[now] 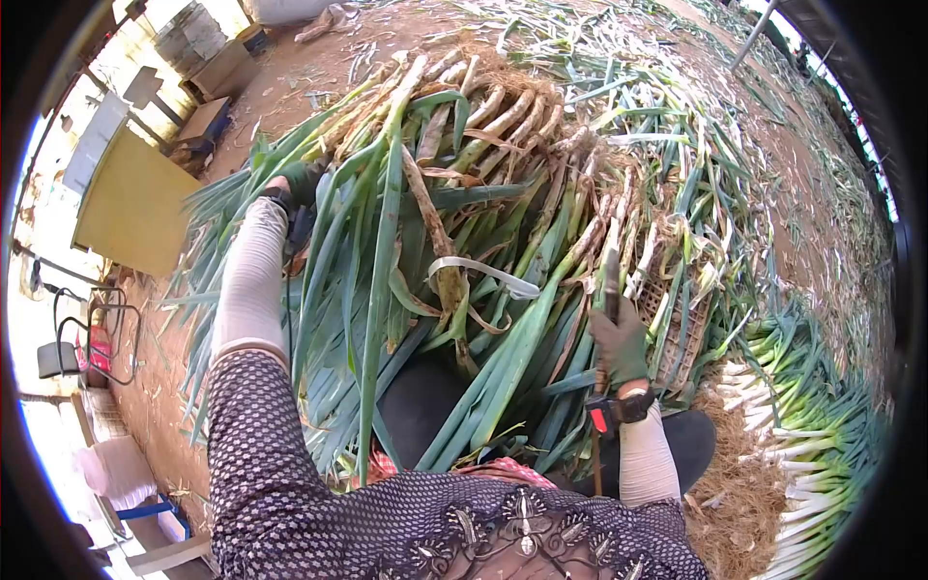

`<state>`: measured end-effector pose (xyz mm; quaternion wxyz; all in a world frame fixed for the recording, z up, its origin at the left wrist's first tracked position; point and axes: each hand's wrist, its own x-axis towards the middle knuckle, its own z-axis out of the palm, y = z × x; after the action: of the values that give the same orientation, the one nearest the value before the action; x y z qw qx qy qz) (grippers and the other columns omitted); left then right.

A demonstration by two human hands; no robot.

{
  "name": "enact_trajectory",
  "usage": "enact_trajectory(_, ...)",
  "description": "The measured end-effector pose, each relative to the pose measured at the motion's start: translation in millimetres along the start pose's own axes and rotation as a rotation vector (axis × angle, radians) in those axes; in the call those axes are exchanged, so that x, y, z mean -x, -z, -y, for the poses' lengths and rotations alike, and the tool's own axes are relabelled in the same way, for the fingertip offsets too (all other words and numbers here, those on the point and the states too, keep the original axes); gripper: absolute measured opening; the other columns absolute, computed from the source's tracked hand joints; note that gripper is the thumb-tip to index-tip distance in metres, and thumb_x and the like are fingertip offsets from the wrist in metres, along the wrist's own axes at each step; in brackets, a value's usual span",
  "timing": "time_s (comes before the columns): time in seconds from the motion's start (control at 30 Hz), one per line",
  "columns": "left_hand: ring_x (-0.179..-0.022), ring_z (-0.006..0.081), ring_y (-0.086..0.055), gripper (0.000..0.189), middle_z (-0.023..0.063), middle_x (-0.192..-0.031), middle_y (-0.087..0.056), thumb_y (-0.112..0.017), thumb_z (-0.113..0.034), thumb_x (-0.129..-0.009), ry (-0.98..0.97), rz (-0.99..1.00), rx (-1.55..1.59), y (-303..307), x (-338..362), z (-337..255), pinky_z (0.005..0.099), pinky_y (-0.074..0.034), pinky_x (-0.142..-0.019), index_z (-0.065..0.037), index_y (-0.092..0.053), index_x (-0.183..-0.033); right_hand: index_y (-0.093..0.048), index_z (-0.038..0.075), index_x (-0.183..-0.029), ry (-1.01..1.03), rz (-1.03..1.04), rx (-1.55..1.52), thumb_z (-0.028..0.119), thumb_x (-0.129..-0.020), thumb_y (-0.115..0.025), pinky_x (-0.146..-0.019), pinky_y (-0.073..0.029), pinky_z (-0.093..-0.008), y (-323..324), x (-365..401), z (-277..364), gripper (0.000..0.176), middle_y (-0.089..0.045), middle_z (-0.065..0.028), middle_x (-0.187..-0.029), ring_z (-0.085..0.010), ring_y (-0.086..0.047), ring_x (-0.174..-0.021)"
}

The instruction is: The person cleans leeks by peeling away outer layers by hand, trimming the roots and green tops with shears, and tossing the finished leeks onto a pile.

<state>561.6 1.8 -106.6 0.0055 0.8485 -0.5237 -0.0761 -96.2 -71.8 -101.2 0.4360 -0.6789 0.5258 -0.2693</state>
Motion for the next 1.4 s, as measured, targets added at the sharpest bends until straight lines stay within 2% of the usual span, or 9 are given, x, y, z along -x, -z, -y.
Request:
enact_trajectory(0.2,-0.116,0.0321,-0.059,0.048,0.0216,-0.128,-0.06,-0.053,-0.029,-0.096,-0.083,0.228,0.589,9.2,23.6,-52.3,0.0399,-0.041,-0.102,-0.012,-0.047,-0.14,-0.054,0.002,-0.122,0.158,-0.506,0.844,0.028,-0.089,-0.066,-0.082,-0.048,-0.0374,16.8,-12.9,-138.2,0.044,-0.061,-0.0138,-0.107,-0.0235,-0.058,-0.09)
enact_trajectory(0.43,-0.101,0.0275,-0.063,0.04,0.0175,-0.118,-0.066,-0.058,-0.03,-0.092,-0.67,-0.033,0.216,12.3,63.1,-88.5,0.0347,-0.05,-0.09,-0.008,-0.062,-0.125,-0.049,0.003,-0.134,-0.136,0.466,-0.957,0.056,-0.091,-0.06,-0.091,-0.049,-0.0329,-85.8,-9.2,-6.6,0.07,-0.059,-0.0094,-0.123,-0.0206,-0.061,-0.104)
enact_trajectory(0.53,-0.09,0.0167,-0.062,0.048,0.0114,-0.107,-0.067,-0.065,-0.025,-0.088,-0.078,0.194,0.736,70.3,133.6,-190.9,0.0308,-0.051,-0.086,-0.003,-0.056,-0.129,-0.051,0.004,-0.134,-0.481,0.699,-1.373,0.063,-0.092,-0.052,-0.094,-0.05,-0.033,-117.2,-22.1,17.5,0.073,-0.061,-0.009,-0.123,-0.019,-0.062,-0.103)
enact_trajectory(0.7,-0.095,0.0215,-0.065,0.06,0.0151,-0.11,-0.067,-0.073,-0.034,-0.082,-0.137,0.383,1.025,65.6,197.0,-290.4,0.0342,-0.051,-0.087,0.001,-0.054,-0.126,-0.061,0.007,-0.123,-0.441,0.749,-1.28,0.06,-0.096,-0.048,-0.091,-0.052,-0.0389,-78.7,-0.6,52.2,0.061,-0.067,-0.0061,-0.112,-0.0183,-0.064,-0.101)
enact_trajectory(0.87,-0.107,0.0423,-0.06,0.074,0.0281,-0.116,-0.06,-0.066,-0.054,-0.078,-0.214,0.323,0.401,44.4,224.0,-367.3,0.0479,-0.046,-0.093,0.003,-0.053,-0.123,-0.064,0.008,-0.118,-0.354,0.85,-1.747,0.032,-0.097,-0.056,-0.076,-0.061,-0.0416,-61.6,54.0,-87.8,0.033,-0.071,-0.0094,-0.101,-0.0262,-0.071,-0.087)
enact_trajectory(1.03,-0.105,0.0424,-0.06,0.072,0.0286,-0.115,-0.059,-0.066,-0.051,-0.079,-0.286,0.278,0.23,23.9,255.8,-395.8,0.0494,-0.046,-0.09,0.004,-0.05,-0.122,-0.059,0.01,-0.124,-0.38,0.804,-1.842,0.012,-0.092,-0.058,-0.078,-0.059,-0.0425,-49.9,96.6,-112.8,0.032,-0.069,-0.0122,-0.101,-0.0265,-0.07,-0.087)
enact_trajectory(1.13,-0.107,0.0425,-0.059,0.075,0.0273,-0.117,-0.059,-0.066,-0.052,-0.078,-0.268,0.264,0.142,10.7,255.7,-408.1,0.0482,-0.046,-0.092,0.004,-0.05,-0.125,-0.057,0.01,-0.124,-0.523,0.497,-1.574,0.007,-0.089,-0.056,-0.084,-0.054,-0.0418,-45.9,96.0,-146.3,0.035,-0.067,-0.0119,-0.101,-0.0252,-0.067,-0.091)
enact_trajectory(1.3,-0.114,0.038,-0.056,0.082,0.0256,-0.124,-0.055,-0.069,-0.054,-0.074,-0.202,0.194,-0.081,1.1,265.3,-447.5,0.0451,-0.047,-0.096,0.006,-0.049,-0.127,-0.056,0.005,-0.127,0.163,-0.289,0.727,0.019,-0.091,-0.058,-0.1,-0.044,-0.0433,37.5,115.4,-130.5,0.039,-0.056,-0.0195,-0.128,-0.0351,-0.051,-0.12)
enact_trajectory(1.4,-0.117,0.0363,-0.053,0.088,0.0264,-0.126,-0.051,-0.072,-0.054,-0.07,-0.205,0.132,-0.199,-19.2,276.2,-473.8,0.0426,-0.046,-0.097,0.007,-0.048,-0.128,-0.042,0.005,-0.137,-0.033,-0.206,0.844,0.022,-0.081,-0.07,-0.105,-0.039,-0.0464,35.4,124.1,-152.2,0.065,-0.043,-0.0191,-0.141,-0.0351,-0.04,-0.132)
